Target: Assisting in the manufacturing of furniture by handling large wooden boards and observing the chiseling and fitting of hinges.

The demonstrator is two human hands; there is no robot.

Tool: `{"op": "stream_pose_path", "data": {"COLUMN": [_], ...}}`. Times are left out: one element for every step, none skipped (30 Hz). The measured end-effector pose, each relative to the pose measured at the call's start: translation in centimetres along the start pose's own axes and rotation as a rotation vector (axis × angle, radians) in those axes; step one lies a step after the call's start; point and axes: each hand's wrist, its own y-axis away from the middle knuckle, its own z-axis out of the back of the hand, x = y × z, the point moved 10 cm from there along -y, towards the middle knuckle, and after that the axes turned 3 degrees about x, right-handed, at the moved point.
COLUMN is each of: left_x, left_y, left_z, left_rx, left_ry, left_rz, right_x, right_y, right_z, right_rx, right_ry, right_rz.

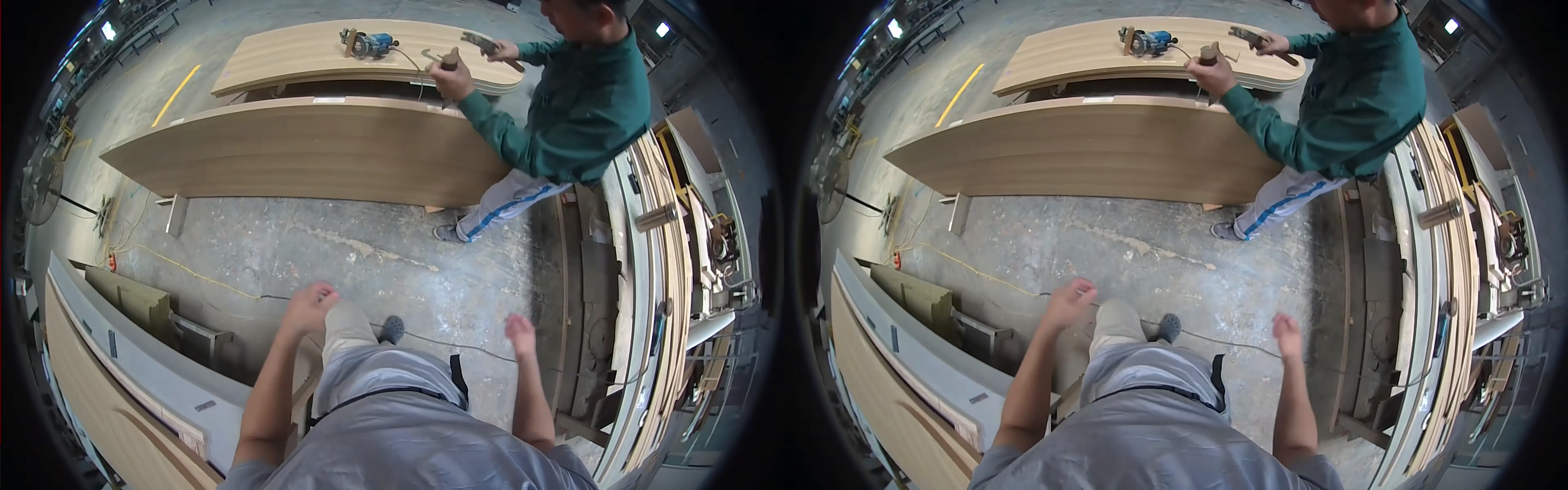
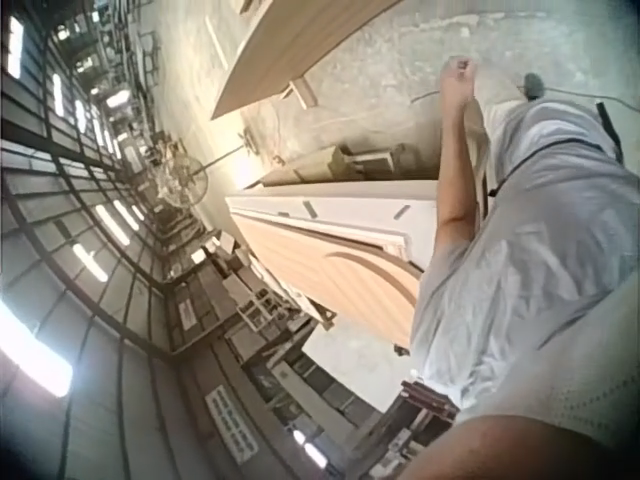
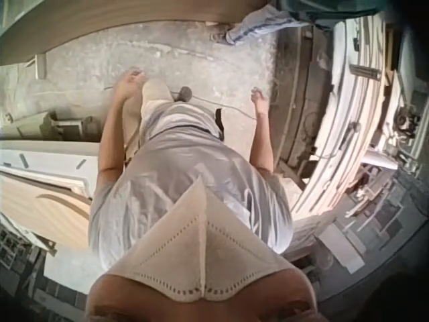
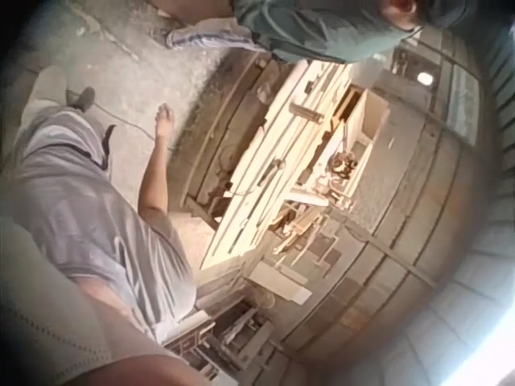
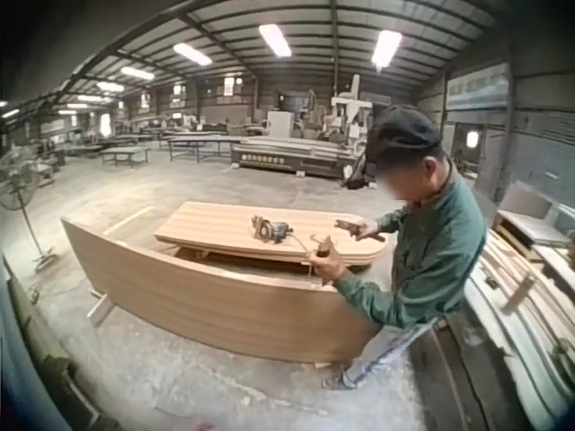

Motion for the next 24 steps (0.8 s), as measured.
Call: {"op": "stream_pose_path", "data": {"left_x": [-0.9, -1.6, -1.6, -1.9, -2.2, -1.8, -2.4, -2.9, -2.7, -2.6, -4.4, -5.6, -6.6, -7.4, -8.8, -9.7, -9.5, -9.1, -8.6, -7.6, -7.2, -6.8, -6.0, -5.1], "left_y": [-2.1, -4.3, -6.6, -8.8, -11.2, -14.3, -17.1, -19.8, -23.4, -27.0, -30.1, -32.6, -35.8, -38.4, -41.4, -44.3, -46.6, -48.6, -50.4, -51.9, -53.2, -54.1, -55.0, -55.6], "left_z": [2.5, 4.7, 6.0, 7.7, 9.4, 10.6, 12.2, 14.1, 15.4, 16.5, 18.5, 20.3, 21.1, 22.2, 23.1, 23.4, 23.6, 23.8, 24.0, 23.4, 22.4, 22.2, 21.6, 21.1], "left_rx": [-0.081, -0.16, -0.152, -0.195, -0.237, -0.214, -0.251, -0.292, -0.247, -0.221, -0.282, -0.351, -0.316, -0.322, -0.325, -0.263, -0.209, -0.197, -0.175, -0.077, 0.023, 0.042, 0.11, 0.175], "left_ry": [-0.035, -0.068, -0.064, -0.083, -0.101, -0.127, -0.206, -0.289, -0.29, -0.286, -0.367, -0.45, -0.435, -0.492, -0.535, -0.584, -0.646, -0.724, -0.721, -0.736, -0.744, -0.741, -0.706, -0.671], "left_rz": [0.025, 0.045, 0.051, 0.015, -0.026, -0.035, -0.096, -0.151, -0.125, -0.139, -0.248, -0.346, -0.358, -0.37, -0.395, -0.39, -0.371, -0.396, -0.4, -0.415, -0.44, -0.444, -0.424, -0.401], "right_x": [5.5, 9.6, 12.9, 15.1, 15.5, 13.9, 11.8, 9.9, 6.1, 2.7, -0.6, -3.2, -5.2, -5.5, -5.3, -4.7, -2.5, -1.0, -0.3, 1.6, 2.4, 3.3, 3.7, 4.1], "right_y": [-1.5, -2.7, -3.4, -4.0, -4.9, -6.1, -7.0, -7.4, -7.7, -7.6, -6.8, -5.5, -3.9, -2.6, -2.7, -3.0, -4.0, -4.3, -4.6, -5.5, -6.1, -6.5, -7.1, -7.7], "right_z": [-0.9, -1.3, -2.1, -2.5, -2.7, -2.9, -3.0, -4.6, -4.7, -5.9, -6.5, -8.7, -10.1, -13.0, -16.0, -16.9, -19.7, -20.2, -20.9, -22.1, -22.4, -22.7, -23.2, -23.7], "right_rx": [-0.053, -0.105, -0.149, -0.198, -0.204, -0.218, -0.232, -0.252, -0.214, -0.174, -0.185, -0.213, -0.204, -0.215, -0.07, -0.009, 0.076, -0.022, -0.126, -0.197, -0.247, -0.294, -0.313, -0.319], "right_ry": [0.035, 0.008, -0.012, -0.033, -0.055, -0.086, -0.117, -0.107, -0.091, -0.076, 0.046, -0.027, -0.002, 0.04, -0.047, 0.089, 0.225, 0.152, 0.07, 0.002, -0.027, -0.053, -0.052, -0.057], "right_rz": [0.044, 0.115, 0.123, 0.132, 0.147, 0.115, 0.08, -0.03, -0.124, -0.15, -0.287, -0.512, -0.608, -0.778, -0.68, -0.608, -0.538, -0.59, -0.639, -0.643, -0.622, -0.599, -0.593, -0.601]}}
